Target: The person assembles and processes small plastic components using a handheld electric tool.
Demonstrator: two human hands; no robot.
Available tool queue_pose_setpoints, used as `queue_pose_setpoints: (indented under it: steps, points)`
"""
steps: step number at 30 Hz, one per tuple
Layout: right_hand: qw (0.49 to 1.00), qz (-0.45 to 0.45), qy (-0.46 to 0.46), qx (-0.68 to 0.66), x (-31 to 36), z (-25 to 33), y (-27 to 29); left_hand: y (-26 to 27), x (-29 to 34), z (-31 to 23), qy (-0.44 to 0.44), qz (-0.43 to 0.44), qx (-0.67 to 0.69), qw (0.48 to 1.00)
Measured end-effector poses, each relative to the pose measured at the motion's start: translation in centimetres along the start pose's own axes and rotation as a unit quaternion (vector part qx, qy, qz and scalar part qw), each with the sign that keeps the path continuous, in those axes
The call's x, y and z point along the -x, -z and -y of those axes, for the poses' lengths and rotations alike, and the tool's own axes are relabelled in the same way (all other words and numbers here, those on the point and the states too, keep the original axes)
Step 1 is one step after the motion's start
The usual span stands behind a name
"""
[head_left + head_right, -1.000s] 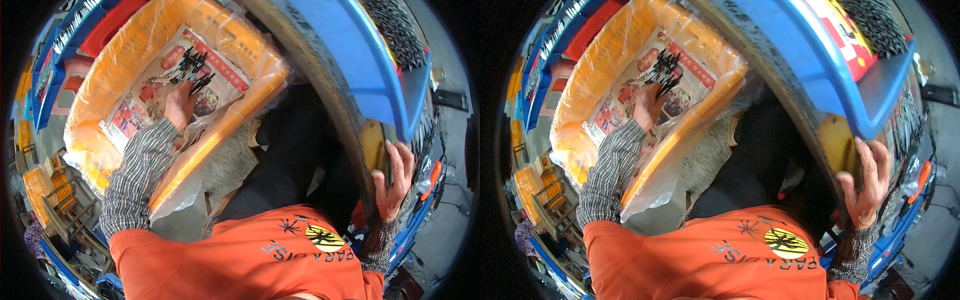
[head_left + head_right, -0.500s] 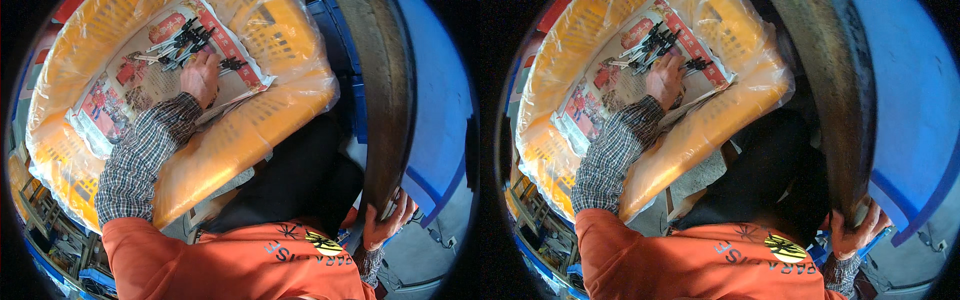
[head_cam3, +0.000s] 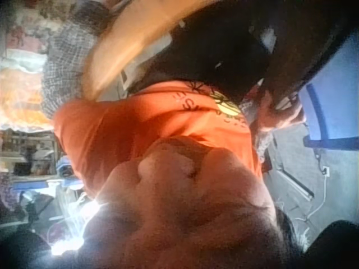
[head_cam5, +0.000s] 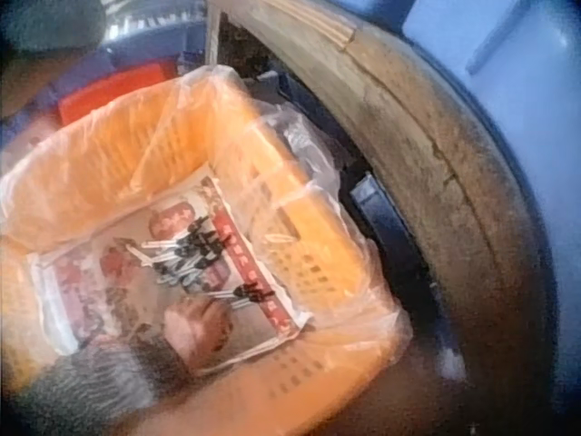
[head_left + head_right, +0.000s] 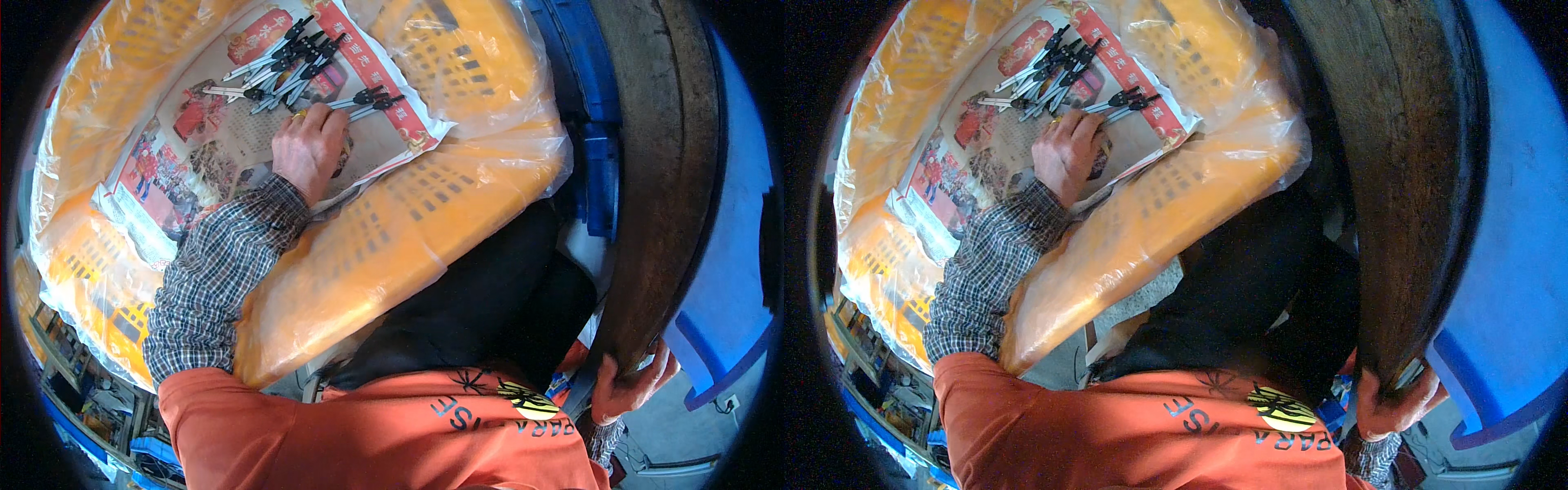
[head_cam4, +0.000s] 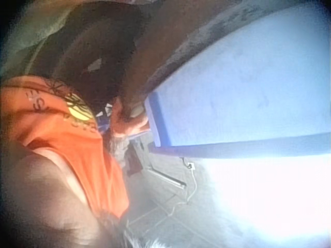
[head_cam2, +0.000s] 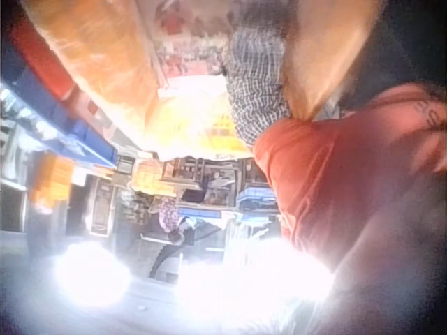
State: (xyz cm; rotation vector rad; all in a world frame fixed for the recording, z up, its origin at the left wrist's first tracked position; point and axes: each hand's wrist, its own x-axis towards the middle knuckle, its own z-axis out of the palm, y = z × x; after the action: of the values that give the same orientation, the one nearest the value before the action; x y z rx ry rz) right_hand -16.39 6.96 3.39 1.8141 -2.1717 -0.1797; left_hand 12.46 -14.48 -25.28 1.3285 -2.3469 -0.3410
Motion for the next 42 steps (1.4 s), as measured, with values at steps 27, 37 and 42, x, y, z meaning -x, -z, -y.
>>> queue_pose_setpoints:
  steps: [27,37,42]
  points:
    - [1.0,0.004,-0.014,-0.022,0.0,0.2,0.1,-0.4,-0.5,-0.6,0.032,0.092,-0.012,0.995]
    - [0.999,-0.002,-0.021,-0.042,0.1,0.3,0.2,-0.7,-0.2,-2.5,0.016,0.147,0.143,0.979]
    - [0.999,-0.007,-0.028,-0.045,0.0,0.5,0.1,-1.1,-0.4,-2.8,0.006,0.162,0.194,0.967]
